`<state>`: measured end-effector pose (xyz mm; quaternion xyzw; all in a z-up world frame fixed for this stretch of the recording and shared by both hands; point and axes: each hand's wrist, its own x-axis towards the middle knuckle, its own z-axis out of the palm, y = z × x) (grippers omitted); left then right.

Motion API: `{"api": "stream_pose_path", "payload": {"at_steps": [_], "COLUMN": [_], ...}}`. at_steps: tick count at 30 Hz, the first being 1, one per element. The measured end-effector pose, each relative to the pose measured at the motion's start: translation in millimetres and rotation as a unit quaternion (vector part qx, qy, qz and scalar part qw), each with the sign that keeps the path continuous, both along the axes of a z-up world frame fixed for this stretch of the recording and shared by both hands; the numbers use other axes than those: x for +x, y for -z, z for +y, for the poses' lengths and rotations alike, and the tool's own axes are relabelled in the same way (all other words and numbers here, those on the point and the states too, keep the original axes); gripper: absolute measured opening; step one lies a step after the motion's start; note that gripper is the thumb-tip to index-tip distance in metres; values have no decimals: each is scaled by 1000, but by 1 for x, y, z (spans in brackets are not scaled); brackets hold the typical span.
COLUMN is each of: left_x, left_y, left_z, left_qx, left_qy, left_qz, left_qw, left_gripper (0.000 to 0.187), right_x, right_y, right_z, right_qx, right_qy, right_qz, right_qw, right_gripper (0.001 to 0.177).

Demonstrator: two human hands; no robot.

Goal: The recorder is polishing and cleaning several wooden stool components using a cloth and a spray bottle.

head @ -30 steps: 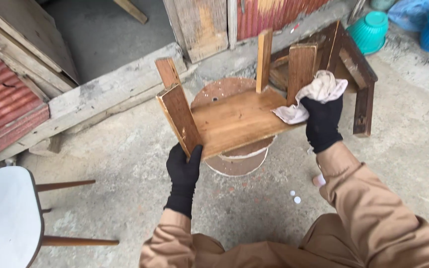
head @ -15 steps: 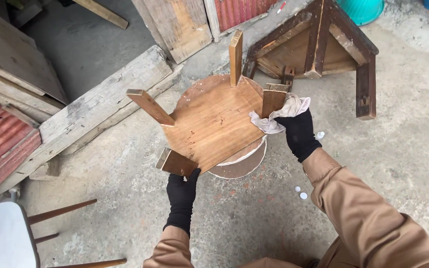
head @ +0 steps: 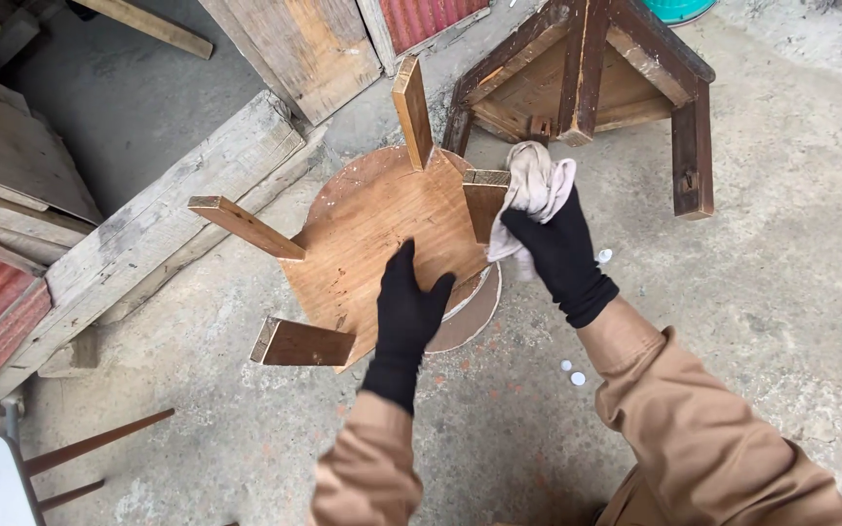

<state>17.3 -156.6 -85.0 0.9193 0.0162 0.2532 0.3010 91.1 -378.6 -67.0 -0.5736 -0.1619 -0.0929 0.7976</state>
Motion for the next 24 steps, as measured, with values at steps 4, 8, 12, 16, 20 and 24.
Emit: {"api": "stream_pose_path", "payload": {"at_steps": [4,8,12,16,20,24], "left_x": [97,115,100,122,114,121], "left_y": [37,85,70,63,82,100], "left_z": [-1,-26,-44,-30,-26,-19], "left_qx": [-124,-188,-199,-116,-87,-170], "left_qy": [239,223,215,213,187,241], "left_qz": [76,174,178,147,238,193], "left_qw": [960,941,939,959,949,936], "left_gripper": [79,48,43,40,32,33], "right_x": [4,14,13,20,6,13], "right_y": [-22,-8,67,64,-3,36], "right_z": [19,3,-25,-12,10,11], "right_qx": [-190,-229,-323,-207,-310,-320], "right_qy": [125,103,86,65,157,206], "right_qz": [-8,20,169,77,-130,-260], "right_qw": [974,968,927,973,929,887], "right_gripper": [67,62,57,54,43,51]}}
